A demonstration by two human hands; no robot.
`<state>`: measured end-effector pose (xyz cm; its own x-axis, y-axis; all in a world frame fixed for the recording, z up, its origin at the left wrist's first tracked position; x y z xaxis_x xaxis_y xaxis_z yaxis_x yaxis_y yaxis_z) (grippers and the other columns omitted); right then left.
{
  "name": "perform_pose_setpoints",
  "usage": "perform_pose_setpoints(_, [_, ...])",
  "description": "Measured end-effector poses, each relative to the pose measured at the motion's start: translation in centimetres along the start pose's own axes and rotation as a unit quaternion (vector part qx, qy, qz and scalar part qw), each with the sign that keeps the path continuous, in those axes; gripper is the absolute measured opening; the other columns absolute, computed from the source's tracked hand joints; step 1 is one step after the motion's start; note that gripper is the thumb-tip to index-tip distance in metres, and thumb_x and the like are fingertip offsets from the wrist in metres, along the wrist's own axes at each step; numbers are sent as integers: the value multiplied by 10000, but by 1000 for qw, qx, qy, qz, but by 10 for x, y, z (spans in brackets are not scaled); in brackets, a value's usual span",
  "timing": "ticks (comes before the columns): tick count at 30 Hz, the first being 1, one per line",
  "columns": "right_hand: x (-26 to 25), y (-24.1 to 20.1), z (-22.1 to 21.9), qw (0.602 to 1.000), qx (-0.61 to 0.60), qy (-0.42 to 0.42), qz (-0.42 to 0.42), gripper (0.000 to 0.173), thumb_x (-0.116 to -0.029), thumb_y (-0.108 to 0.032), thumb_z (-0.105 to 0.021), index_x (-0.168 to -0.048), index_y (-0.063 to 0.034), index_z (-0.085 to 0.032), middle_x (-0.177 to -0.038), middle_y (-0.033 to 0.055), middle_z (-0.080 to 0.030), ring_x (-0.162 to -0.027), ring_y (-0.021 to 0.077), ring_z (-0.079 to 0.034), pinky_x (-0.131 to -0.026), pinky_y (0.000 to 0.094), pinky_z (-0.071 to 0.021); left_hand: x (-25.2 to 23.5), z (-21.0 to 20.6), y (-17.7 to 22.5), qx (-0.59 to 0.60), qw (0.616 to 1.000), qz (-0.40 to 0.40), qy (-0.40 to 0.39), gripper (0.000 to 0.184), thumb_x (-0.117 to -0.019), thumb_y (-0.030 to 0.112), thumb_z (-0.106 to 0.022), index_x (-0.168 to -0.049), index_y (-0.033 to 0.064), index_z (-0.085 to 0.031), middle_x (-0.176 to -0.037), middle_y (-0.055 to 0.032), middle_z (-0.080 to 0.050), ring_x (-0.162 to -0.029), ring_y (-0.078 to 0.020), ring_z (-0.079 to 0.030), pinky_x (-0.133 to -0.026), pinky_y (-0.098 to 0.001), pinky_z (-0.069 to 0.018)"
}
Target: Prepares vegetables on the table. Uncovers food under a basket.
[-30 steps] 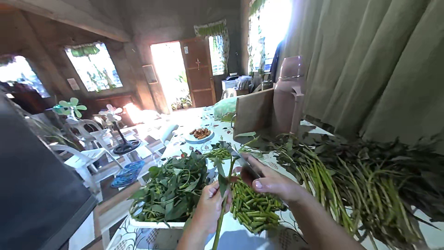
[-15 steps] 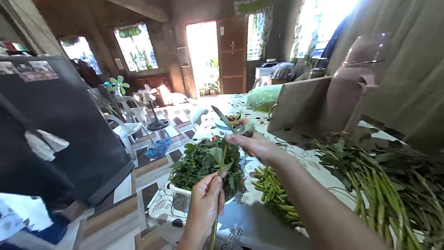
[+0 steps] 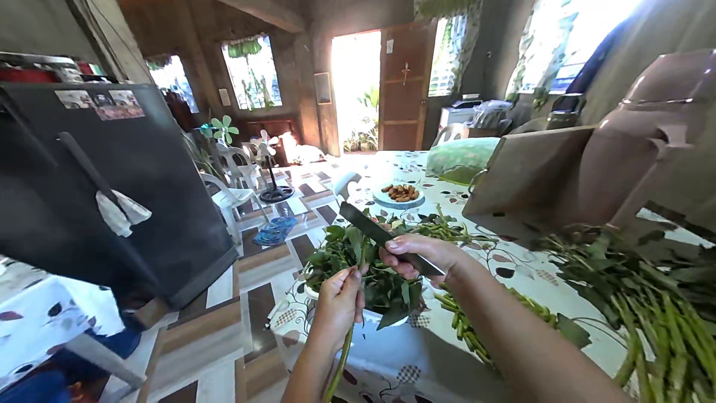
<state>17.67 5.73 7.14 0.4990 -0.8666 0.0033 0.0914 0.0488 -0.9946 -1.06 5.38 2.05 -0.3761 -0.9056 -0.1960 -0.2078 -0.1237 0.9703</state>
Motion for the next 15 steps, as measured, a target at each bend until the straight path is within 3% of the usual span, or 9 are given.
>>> perform_pose_setpoints(2, [1,-1,2,1000,7,5,8,217,-936,-416,-558,-914,-202,-540,-659,-114,-517,-466,-60,-439,-440,88,-386,-2,-1,1,-1,1000,11,-3,297,-1100,99,-412,-1218,-58,-635,-576,43,-497,-425,-14,-444,-408,-150,-401])
perform_pose_setpoints(4, [2,-2,3,1000,19,17,13,200,-924,-379,-578,-1025,-211,-540,-667,-113,-517,-461,-55,-427,-434,93,-376,-5,-3,2,-2,1000,26,-2,298,-1104,111,-414,-1209,-57,-636,-583,36,-500,-431,-17,-452,-413,-151,-405])
perform_pose_setpoints(7, [2,-7,2,998,45,37,3,418,-890,-329,-629,-1268,-242,-475,-668,-103,-493,-442,-42,-396,-407,108,-347,-7,-7,3,4,999,39,11,291,-1105,112,-416,-1199,-58,-633,-583,28,-502,-421,-24,-454,-399,-154,-406])
perform_pose_setpoints(12, [3,-15,-5,996,65,62,-11,628,-889,-229,-646,-1440,-209,-345,-672,-96,-493,-431,-50,-354,-400,110,-316,-8,-9,5,13,999,40,25,277,-1106,110,-419,-1186,-49,-630,-585,20,-508,-418,-28,-454,-398,-160,-408])
perform_pose_setpoints(14, [0,-17,-12,989,92,116,-28,675,-877,-214,-718,-1433,-192,-336,-777,-68,-598,-501,-48,-413,-449,131,-348,-6,-10,6,24,999,40,29,284,-1110,117,-405,-1178,-44,-630,-591,16,-507,-424,-32,-457,-404,-163,-413])
perform_pose_setpoints(15, [-2,-18,-15,982,116,139,-45,723,-869,-230,-747,-1456,-181,-330,-916,-30,-636,-631,-20,-509,-552,165,-423,-6,-12,6,31,998,40,33,278,-1112,120,-395,-1145,-36,-623,-588,16,-500,-421,-32,-452,-404,-162,-414])
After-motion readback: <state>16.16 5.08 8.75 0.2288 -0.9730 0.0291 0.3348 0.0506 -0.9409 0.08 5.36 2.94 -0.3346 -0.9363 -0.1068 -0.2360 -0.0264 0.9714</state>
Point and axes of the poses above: each hand's wrist, its own x-axis away from the middle knuckle, its own z-axis out of the back of the hand, y = z × x, the point moved 3 cm from there along -x, towards the middle knuckle
